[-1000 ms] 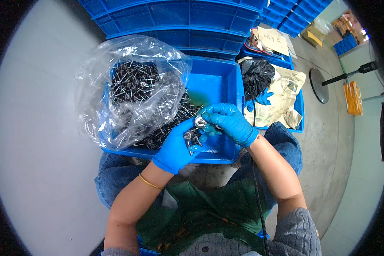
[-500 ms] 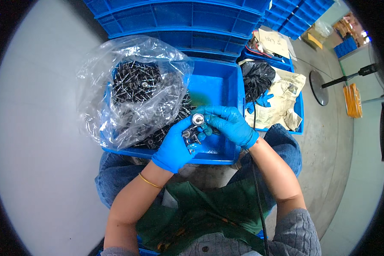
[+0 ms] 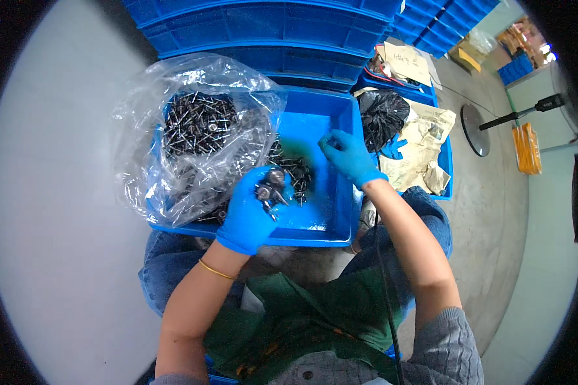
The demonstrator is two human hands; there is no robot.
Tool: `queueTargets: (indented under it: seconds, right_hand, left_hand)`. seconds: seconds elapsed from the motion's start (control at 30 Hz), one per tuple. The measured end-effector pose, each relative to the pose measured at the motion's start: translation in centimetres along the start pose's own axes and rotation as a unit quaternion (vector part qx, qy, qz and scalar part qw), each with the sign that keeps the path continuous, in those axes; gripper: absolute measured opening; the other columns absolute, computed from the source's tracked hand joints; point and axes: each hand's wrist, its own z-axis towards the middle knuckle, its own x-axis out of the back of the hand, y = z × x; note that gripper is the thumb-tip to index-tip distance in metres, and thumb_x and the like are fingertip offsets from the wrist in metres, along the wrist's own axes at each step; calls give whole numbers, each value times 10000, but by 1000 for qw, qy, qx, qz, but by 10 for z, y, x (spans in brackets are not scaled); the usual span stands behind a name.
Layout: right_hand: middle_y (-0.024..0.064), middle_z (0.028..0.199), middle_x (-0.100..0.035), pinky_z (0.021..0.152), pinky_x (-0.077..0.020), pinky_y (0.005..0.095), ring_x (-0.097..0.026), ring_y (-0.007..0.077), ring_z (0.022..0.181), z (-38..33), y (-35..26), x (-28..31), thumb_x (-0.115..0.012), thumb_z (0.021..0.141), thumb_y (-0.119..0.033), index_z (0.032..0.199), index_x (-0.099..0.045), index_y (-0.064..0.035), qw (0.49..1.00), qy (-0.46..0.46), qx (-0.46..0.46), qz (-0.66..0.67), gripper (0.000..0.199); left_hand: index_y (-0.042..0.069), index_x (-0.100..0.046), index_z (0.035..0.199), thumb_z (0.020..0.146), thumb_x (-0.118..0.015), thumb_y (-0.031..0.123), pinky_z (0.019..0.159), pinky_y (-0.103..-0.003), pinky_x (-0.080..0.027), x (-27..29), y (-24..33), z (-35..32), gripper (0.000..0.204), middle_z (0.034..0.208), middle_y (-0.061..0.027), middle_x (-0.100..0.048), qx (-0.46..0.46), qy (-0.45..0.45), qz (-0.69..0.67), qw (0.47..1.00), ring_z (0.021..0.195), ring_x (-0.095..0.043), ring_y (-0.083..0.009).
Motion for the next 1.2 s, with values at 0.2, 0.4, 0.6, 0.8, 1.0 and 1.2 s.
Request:
queueTargets:
  seconds: [0.2, 0.4, 0.6, 0.8, 1.0, 1.2]
  right_hand:
    - [172, 815, -581, 646, -453, 403, -566, 328, 743, 28, 29, -47, -516, 722, -157, 863, -584, -86, 937, -183, 71, -288, 172]
    - [176, 857, -575, 667, -460, 412, -564, 330, 771, 38, 55, -85, -506, 705, -138, 902, -558, -76, 909, -204, 125, -341, 213]
    - [197, 976, -543, 773, -433, 376, -535, 329, 881, 30, 49, -90, -532, 668, -150, 974, -549, -33, 889, -279, 139, -335, 328]
    - [232, 931, -540, 746, -432, 382, -530, 343, 852, 21, 42, -66, -586, 629, -211, 977, -512, -3, 912, -324, 87, -235, 413]
    - [119, 707, -535, 609, -427, 314, -511, 196, 637, -4, -5, -34, -619, 640, -179, 878, -518, -35, 963, -257, 80, 23, 295]
    - [17, 625, -470, 539, -392, 245, -429, 79, 587, -40, -61, -1, -615, 691, -144, 895, -508, -58, 964, -167, 116, 173, 246]
  left_hand:
    - [82, -493, 812, 793, -456, 222, 455, -231, -387, -6, 28, -11, 145, 827, -74, -513, -40, -73, -38, 996, 739, -505, -178]
    - [106, -513, 1010, 829, -456, 229, 450, -209, -400, -2, 28, -9, 226, 904, -87, -536, -42, -89, -104, 990, 772, -540, -184]
    - [147, -446, 1151, 816, -481, 128, 419, -172, -393, 1, 28, -6, 337, 857, -74, -550, -39, -42, -76, 995, 728, -536, -150]
    - [108, -474, 1097, 777, -506, 83, 412, -171, -390, 5, 17, 1, 323, 786, -44, -554, -53, 56, 67, 995, 661, -529, -117]
    - [95, -523, 1029, 748, -550, 96, 551, -233, -444, 34, -9, 15, 282, 833, -18, -562, -68, 70, 187, 977, 687, -539, -117]
    - [54, -540, 992, 789, -524, 112, 644, -219, -445, 12, -11, 7, 211, 879, -35, -563, -4, 30, 138, 990, 756, -538, -93]
